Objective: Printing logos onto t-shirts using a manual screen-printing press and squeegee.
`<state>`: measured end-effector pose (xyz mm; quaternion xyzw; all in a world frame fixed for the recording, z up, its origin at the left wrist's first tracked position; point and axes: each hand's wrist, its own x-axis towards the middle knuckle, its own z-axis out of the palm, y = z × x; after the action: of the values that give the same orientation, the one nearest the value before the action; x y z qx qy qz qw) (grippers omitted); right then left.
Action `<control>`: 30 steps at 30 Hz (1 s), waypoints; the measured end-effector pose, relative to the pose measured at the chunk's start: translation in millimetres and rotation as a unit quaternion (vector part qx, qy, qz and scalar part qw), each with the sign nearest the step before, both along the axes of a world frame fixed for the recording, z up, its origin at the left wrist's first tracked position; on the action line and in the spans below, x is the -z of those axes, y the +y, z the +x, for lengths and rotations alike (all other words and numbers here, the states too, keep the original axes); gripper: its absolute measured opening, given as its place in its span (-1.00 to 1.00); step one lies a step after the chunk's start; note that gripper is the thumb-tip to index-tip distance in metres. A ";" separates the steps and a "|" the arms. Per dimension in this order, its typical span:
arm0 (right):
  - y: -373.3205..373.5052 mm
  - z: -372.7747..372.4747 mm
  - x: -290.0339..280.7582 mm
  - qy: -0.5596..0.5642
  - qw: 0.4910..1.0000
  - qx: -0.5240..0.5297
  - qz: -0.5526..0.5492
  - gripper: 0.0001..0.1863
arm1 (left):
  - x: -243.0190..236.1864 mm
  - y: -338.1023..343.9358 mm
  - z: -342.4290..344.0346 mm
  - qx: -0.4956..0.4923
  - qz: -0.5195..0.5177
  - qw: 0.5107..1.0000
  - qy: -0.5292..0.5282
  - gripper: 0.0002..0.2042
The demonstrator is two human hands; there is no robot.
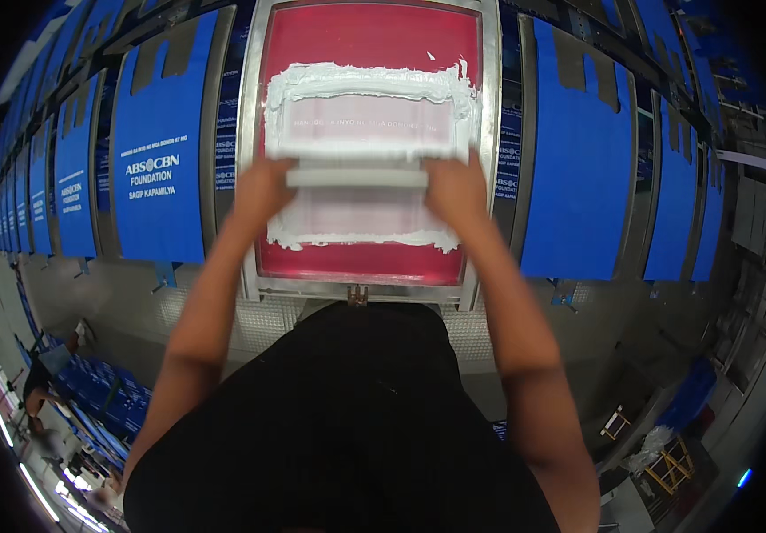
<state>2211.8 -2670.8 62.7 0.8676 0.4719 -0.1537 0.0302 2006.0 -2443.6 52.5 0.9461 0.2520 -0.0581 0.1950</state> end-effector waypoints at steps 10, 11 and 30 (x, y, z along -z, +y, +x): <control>-18.8 -33.0 -65.0 0.063 0.997 -0.007 -0.053 -0.52 | -23.8 -19.3 -48.1 0.013 -0.047 0.999 -0.022 -0.61; -47.7 -56.4 -52.3 0.076 0.997 -0.004 -0.018 -0.51 | -21.4 -44.3 -73.3 0.037 -0.050 0.997 -0.043 -0.59; 112.4 139.3 -66.1 0.019 0.998 -0.049 0.029 -0.49 | -66.5 42.0 37.8 -0.083 0.146 0.923 -0.347 -0.51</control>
<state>2351.1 -2558.4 128.8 0.8407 0.5189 -0.1548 0.0041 2043.8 -2401.6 119.0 0.9006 0.2524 0.3276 0.1337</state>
